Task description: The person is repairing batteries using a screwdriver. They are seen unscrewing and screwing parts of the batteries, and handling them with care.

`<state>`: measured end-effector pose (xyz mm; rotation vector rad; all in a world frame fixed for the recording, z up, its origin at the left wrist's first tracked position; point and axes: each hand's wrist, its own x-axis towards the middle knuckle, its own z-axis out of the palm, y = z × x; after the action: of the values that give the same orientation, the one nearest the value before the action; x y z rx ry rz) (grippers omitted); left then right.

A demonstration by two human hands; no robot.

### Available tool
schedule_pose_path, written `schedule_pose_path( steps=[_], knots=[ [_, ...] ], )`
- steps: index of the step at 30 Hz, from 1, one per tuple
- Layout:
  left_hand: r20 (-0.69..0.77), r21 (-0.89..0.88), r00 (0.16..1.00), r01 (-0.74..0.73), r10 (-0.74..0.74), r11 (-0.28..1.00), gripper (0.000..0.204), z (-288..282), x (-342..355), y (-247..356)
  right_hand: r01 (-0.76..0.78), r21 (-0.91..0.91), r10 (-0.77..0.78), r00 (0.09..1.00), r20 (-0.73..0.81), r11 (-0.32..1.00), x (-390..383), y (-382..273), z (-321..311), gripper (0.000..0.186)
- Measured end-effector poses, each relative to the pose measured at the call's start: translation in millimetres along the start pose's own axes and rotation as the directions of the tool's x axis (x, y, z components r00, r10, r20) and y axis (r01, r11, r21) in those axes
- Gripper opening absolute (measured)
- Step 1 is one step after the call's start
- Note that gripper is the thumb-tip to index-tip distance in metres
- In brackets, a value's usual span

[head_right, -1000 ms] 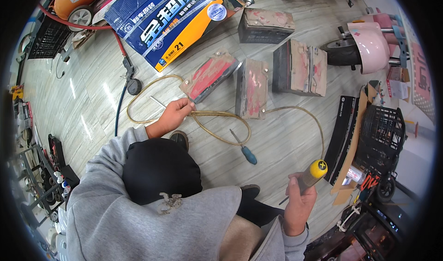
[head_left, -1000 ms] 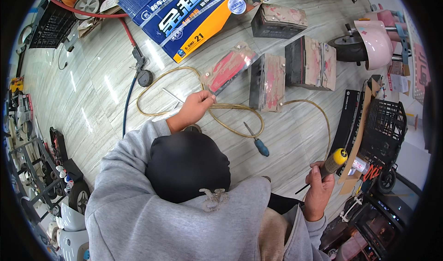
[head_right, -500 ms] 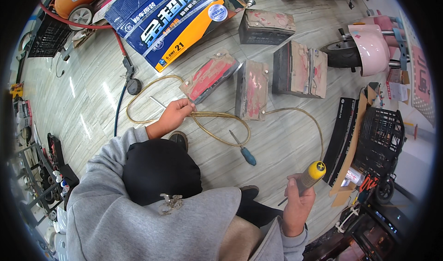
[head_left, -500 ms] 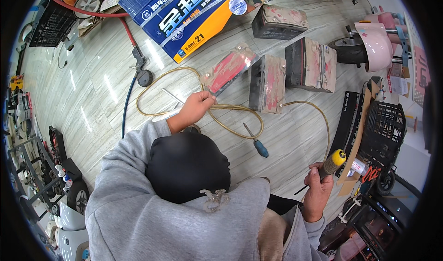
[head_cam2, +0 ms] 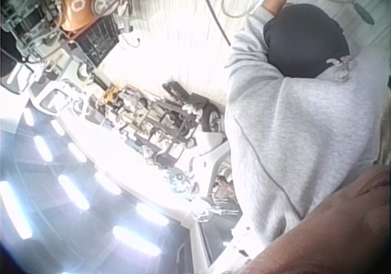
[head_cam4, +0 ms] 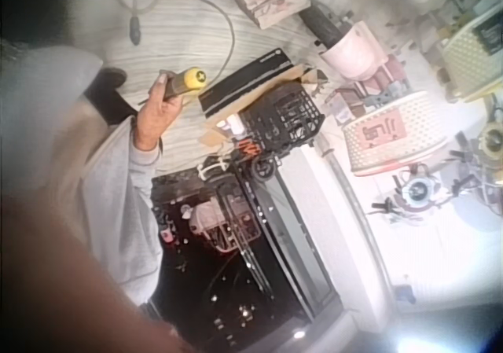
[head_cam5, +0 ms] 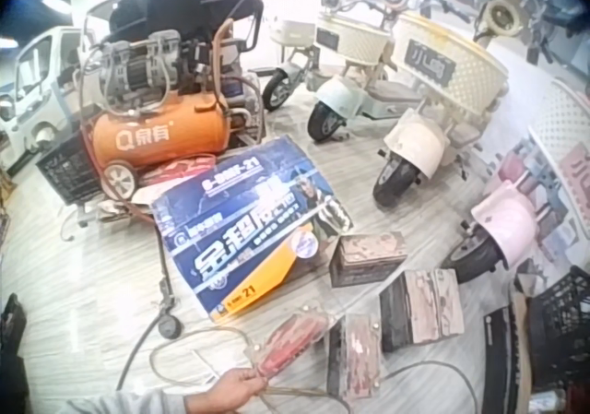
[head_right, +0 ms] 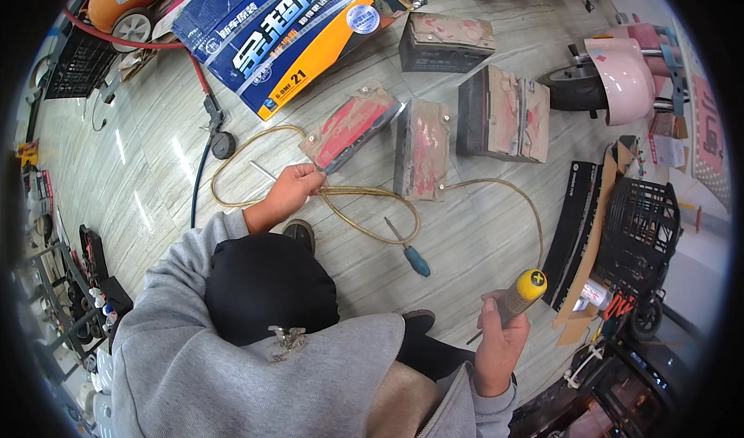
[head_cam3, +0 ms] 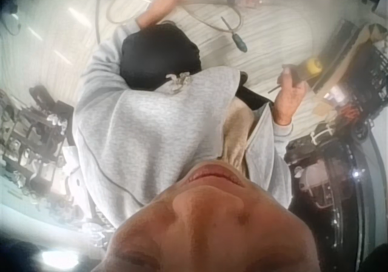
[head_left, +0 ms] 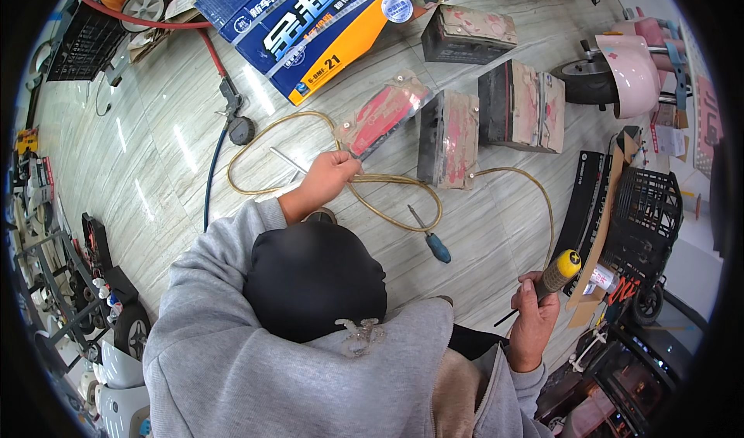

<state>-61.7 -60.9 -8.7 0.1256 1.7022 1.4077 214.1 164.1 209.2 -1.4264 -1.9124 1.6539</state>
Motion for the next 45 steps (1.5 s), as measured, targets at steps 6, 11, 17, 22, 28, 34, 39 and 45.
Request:
schedule_pose_path(
  steps=[6,11,17,22,28,34,39,45],
  knots=[
    [-0.001,-0.018,1.000,-0.005,0.005,1.000,0.021,1.3,-1.2,1.3,-0.005,0.005,0.005,1.000,0.012,1.000,0.9,0.6,0.0,0.010],
    [-0.016,-0.024,1.000,-0.007,0.007,1.000,0.023,2.6,-1.1,2.6,-0.010,-0.003,0.010,1.000,0.017,1.000,1.6,0.8,-0.2,0.010],
    [-0.033,-0.021,0.999,-0.001,0.001,1.000,0.025,2.8,0.8,1.3,-0.021,-0.007,0.022,1.000,0.021,1.000,2.6,-0.2,0.1,0.010],
    [-0.058,0.008,0.998,0.009,-0.009,1.000,0.027,1.4,2.2,1.7,-0.019,-0.017,0.019,0.999,0.033,1.000,4.4,-0.5,-0.3,0.010],
    [-0.042,0.014,0.999,0.019,-0.019,1.000,0.023,1.4,2.6,2.6,0.012,-0.050,-0.010,0.999,0.032,0.999,5.5,3.4,-0.1,0.016],
    [-0.047,0.001,0.999,0.023,-0.023,1.000,0.025,1.6,2.2,2.8,0.005,-0.052,-0.003,0.999,0.036,0.999,5.2,3.6,-1.0,0.016],
    [-0.057,-0.002,0.998,0.037,-0.037,0.999,0.026,2.7,2.9,5.3,0.007,-0.050,-0.006,1.000,0.029,0.999,4.6,2.6,0.4,0.017],
    [-0.268,0.257,0.963,0.085,-0.014,0.963,0.049,-2.5,5.6,5.9,0.001,-0.085,0.002,0.999,0.037,0.996,3.5,1.0,-0.5,0.017]
  ],
)
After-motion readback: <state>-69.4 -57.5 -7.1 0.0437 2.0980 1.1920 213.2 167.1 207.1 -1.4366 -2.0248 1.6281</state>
